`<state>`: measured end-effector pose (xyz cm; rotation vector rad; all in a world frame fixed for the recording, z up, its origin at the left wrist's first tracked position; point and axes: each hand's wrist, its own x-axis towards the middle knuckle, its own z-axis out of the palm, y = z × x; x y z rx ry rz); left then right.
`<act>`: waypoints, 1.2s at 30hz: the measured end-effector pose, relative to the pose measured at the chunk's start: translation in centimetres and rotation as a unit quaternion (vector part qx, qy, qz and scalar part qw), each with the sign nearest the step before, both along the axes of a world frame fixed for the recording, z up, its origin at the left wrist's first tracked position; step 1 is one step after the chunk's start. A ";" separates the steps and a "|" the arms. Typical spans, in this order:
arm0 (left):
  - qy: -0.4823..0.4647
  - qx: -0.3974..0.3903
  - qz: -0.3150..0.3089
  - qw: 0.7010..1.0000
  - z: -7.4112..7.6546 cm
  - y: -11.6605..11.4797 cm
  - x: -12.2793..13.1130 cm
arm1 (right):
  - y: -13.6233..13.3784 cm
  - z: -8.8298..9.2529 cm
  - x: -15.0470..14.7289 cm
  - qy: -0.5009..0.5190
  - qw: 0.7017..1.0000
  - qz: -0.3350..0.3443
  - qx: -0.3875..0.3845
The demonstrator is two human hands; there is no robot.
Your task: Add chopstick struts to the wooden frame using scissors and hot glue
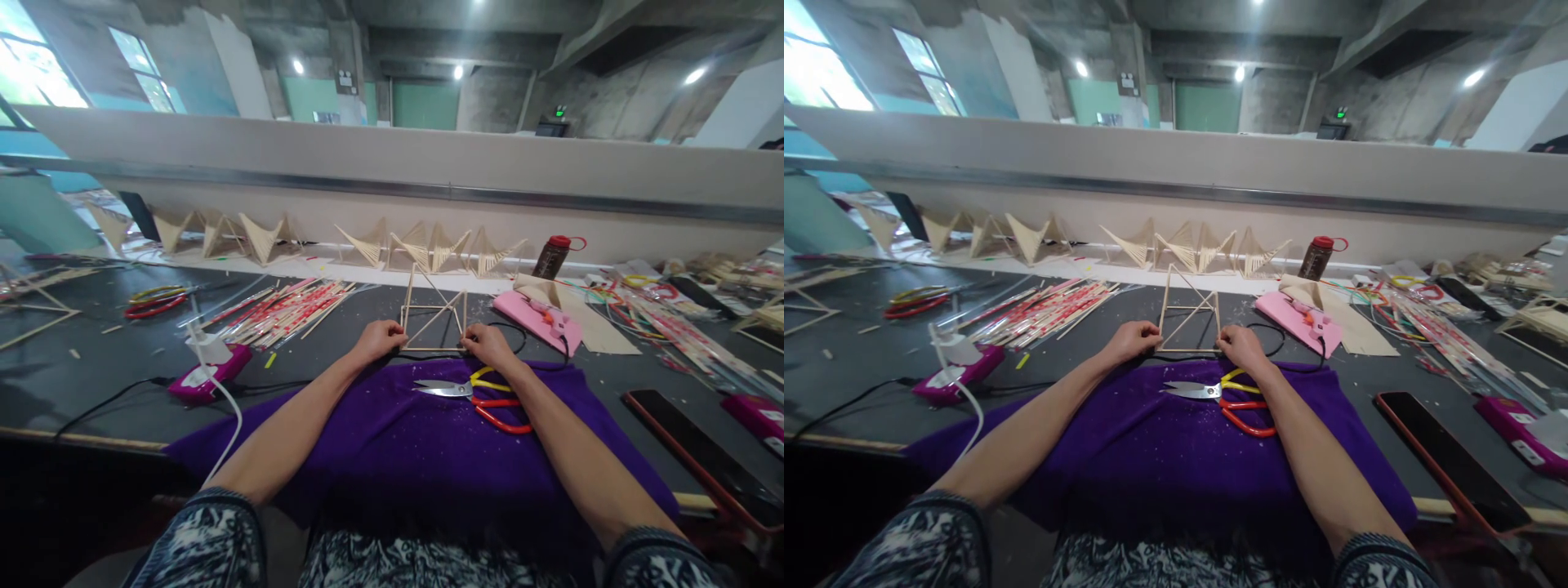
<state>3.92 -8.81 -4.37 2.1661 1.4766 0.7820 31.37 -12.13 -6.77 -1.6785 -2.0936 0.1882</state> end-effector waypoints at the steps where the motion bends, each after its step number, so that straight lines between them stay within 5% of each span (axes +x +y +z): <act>1: -0.009 0.013 0.010 1.000 0.7 0.4 -0.1 | 0.0 0.0 0.0 0.002 1.000 0.000 0.000; 7: -0.074 0.112 0.078 0.988 7.2 5.4 2.0 | -0.2 0.1 0.1 0.009 1.000 0.006 -0.005; 10: -0.080 0.118 0.073 0.987 9.1 7.5 4.4 | -0.3 0.3 0.2 0.003 1.000 0.009 -0.011; 15: -0.060 0.106 0.079 0.989 9.3 8.4 6.5 | -0.4 0.6 0.2 -0.003 1.000 0.014 -0.013; 36: 0.001 0.115 0.127 0.985 9.8 9.5 7.1 | -0.5 0.9 0.1 -0.011 1.000 0.001 -0.020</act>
